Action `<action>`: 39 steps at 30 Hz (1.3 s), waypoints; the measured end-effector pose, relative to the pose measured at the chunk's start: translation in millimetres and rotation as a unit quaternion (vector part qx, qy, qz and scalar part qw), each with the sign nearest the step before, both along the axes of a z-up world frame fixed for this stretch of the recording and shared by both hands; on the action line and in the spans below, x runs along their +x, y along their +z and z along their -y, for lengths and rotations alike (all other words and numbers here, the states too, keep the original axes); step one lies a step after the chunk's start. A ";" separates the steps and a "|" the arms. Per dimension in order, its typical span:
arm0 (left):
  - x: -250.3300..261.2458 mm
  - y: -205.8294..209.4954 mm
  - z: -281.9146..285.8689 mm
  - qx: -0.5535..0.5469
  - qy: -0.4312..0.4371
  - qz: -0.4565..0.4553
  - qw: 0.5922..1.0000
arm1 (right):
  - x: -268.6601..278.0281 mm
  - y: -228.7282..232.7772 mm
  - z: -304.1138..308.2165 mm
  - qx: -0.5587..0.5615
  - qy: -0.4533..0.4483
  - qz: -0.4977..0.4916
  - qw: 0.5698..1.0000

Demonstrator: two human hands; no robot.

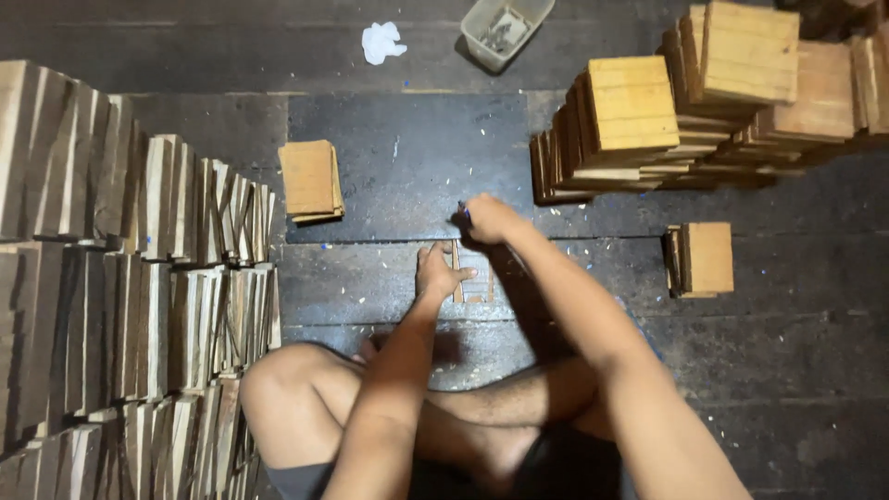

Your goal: The person sits cross-legged on the floor and uses a blue pen to mark lines on small rectangular wooden pieces. They handle the pieces one at a time, drawing lines on the surface, then placing them aside. The workspace contains stacks of similar wooden pieces and tools.

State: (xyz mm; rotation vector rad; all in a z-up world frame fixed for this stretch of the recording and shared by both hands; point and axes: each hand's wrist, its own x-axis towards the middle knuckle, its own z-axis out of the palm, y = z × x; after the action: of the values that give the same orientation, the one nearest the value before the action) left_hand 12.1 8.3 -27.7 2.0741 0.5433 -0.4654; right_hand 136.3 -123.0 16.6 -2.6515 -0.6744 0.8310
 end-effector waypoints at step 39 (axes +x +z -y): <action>-1.3 12.1 0.1 0.015 -0.021 -0.015 1.000 | -81.9 -30.3 37.1 0.386 -0.254 0.100 0.881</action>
State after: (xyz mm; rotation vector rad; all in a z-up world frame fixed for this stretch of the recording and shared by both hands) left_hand 10.8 8.2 -15.7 2.1125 0.5292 -0.5169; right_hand 54.4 -160.1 -13.7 -2.0147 -0.2328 0.0855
